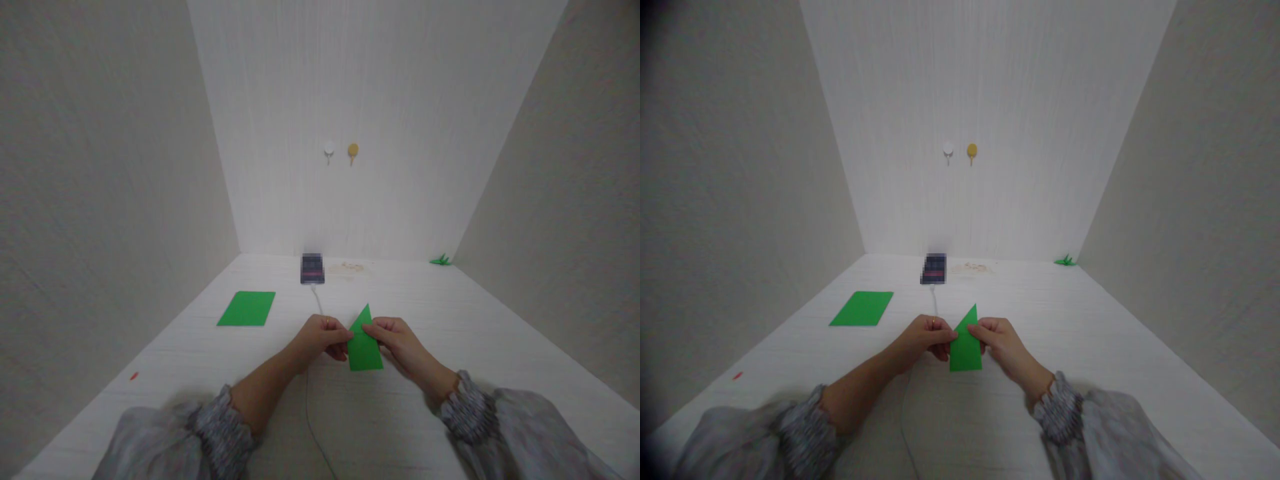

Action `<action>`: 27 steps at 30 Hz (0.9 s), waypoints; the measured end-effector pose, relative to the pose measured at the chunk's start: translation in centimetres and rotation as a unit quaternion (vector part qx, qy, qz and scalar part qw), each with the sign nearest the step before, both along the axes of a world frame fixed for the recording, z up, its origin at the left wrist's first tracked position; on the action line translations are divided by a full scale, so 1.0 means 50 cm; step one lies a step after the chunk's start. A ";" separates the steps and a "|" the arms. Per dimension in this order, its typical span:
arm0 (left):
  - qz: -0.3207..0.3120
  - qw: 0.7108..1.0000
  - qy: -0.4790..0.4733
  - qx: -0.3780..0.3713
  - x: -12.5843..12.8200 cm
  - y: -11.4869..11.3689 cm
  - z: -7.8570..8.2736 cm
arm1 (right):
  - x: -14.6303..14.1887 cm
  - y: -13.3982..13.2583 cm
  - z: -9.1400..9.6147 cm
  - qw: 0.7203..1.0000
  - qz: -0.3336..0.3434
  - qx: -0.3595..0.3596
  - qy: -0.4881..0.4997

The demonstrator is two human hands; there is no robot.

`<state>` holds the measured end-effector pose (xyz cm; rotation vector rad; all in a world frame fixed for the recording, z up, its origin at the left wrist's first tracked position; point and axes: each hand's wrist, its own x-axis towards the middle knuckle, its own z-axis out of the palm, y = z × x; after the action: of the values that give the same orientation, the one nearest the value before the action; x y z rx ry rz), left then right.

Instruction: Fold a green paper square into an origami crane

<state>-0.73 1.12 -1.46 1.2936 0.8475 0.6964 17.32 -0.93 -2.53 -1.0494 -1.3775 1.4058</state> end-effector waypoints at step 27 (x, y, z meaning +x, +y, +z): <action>0.169 0.982 -0.083 -0.014 0.003 0.014 0.011 | -0.008 -0.018 0.029 0.899 -0.030 0.364 -0.240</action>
<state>-0.60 1.83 -0.92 1.0584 0.9454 1.0413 16.92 -1.83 -1.08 -0.9267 -1.9883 0.4790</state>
